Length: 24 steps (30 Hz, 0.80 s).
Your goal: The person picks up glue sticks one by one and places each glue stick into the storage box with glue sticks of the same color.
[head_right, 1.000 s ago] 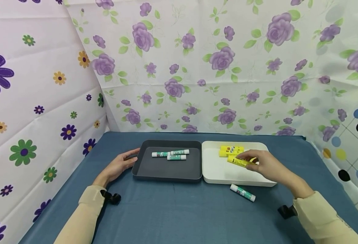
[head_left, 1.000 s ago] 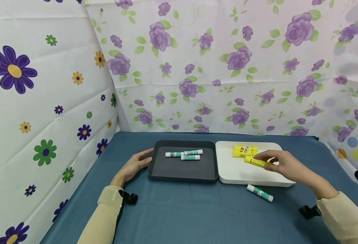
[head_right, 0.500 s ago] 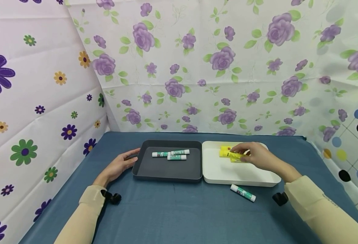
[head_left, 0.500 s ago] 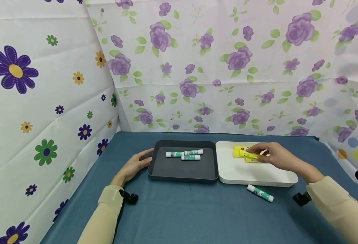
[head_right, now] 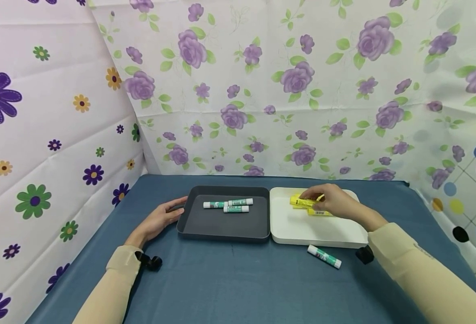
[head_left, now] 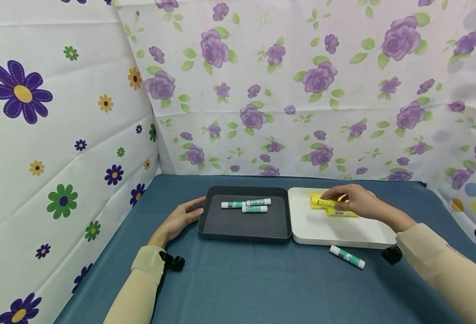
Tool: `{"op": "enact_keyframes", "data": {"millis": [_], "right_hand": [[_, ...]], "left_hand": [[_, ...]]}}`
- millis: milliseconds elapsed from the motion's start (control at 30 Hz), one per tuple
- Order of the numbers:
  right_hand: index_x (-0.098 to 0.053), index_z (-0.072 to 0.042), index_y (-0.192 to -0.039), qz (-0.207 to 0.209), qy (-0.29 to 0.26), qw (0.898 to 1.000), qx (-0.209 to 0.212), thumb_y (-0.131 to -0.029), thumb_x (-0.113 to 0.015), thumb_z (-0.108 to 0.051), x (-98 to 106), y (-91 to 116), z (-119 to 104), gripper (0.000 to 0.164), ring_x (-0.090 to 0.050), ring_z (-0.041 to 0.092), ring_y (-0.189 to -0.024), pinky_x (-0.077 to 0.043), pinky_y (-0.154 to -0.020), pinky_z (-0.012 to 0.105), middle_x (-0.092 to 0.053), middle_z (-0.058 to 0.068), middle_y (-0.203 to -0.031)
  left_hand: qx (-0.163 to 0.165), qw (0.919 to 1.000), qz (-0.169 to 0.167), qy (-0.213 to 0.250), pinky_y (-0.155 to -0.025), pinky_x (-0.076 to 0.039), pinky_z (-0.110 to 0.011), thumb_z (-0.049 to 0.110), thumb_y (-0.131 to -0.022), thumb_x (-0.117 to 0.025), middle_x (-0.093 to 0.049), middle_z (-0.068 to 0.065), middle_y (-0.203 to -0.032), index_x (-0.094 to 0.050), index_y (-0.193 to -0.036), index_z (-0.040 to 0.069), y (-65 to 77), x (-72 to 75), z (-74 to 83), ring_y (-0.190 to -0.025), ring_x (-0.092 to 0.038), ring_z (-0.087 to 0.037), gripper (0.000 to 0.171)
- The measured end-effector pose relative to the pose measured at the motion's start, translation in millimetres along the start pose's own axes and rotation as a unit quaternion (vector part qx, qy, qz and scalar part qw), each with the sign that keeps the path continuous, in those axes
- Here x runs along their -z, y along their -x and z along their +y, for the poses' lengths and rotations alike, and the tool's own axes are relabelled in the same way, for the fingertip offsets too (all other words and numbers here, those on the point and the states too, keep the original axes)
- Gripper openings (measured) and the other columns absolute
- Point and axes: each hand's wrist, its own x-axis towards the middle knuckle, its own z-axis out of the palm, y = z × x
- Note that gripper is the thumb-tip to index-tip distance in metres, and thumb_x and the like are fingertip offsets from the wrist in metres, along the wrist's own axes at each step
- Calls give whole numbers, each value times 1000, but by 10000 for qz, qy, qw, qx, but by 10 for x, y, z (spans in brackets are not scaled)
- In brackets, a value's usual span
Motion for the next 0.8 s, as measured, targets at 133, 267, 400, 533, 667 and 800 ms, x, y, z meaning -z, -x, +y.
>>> {"op": "enact_keyframes", "data": {"millis": [133,267,400,533,667,800], "right_hand": [[-70,-12,-121,-48,-22,10000,48,-89,-68,2,-22,-53,11,34,-64,24,-102,-57,-84,41,-69,4,-113],[-70,-13,-120,-91,0,10000,35,-89,-69,2,-55,-114,20,34,-64,24,-103,-57,-84,42,-69,4,-114],[-71,-14,-119,-205,-38,9998,31,-88,-69,2,-96,-192,35,35,-63,22,-102,-56,-85,42,-69,3,-115],[-71,-14,-118,-330,-81,9994,105,-88,-69,4,-127,-267,44,36,-63,22,-100,-56,-86,45,-68,4,-115],[-72,-14,-117,-464,-99,9987,166,-86,-68,7,-156,-334,65,37,-63,22,-99,-56,-85,43,-69,4,-114],[-72,-14,-116,-624,-148,9976,247,-85,-67,8,-187,-395,102,39,-63,20,-97,-56,-83,40,-69,2,-112]], "left_hand": [[15,10000,2,-33,-114,-36,-43,19,-103,-55,-32,-7,-156,-35,-154,15,2,-4,4,-139,-39,-27,55],[21,10000,7,-22,-113,-36,-43,19,-103,-55,-33,-7,-155,-35,-154,14,2,-5,9,-138,-40,-27,55],[42,10000,34,-15,-113,-36,-43,19,-103,-55,-33,-6,-155,-36,-154,15,2,0,7,-138,-40,-27,55],[46,10000,36,-31,-114,-36,-44,19,-103,-55,-33,-6,-155,-36,-154,15,5,4,4,-139,-39,-27,55],[55,10000,34,-53,-114,-36,-44,20,-102,-56,-32,-6,-155,-35,-154,15,6,3,8,-139,-39,-27,56],[72,10000,25,-47,-114,-35,-44,21,-102,-56,-31,-5,-156,-35,-154,15,1,-1,12,-140,-37,-27,57]]}}
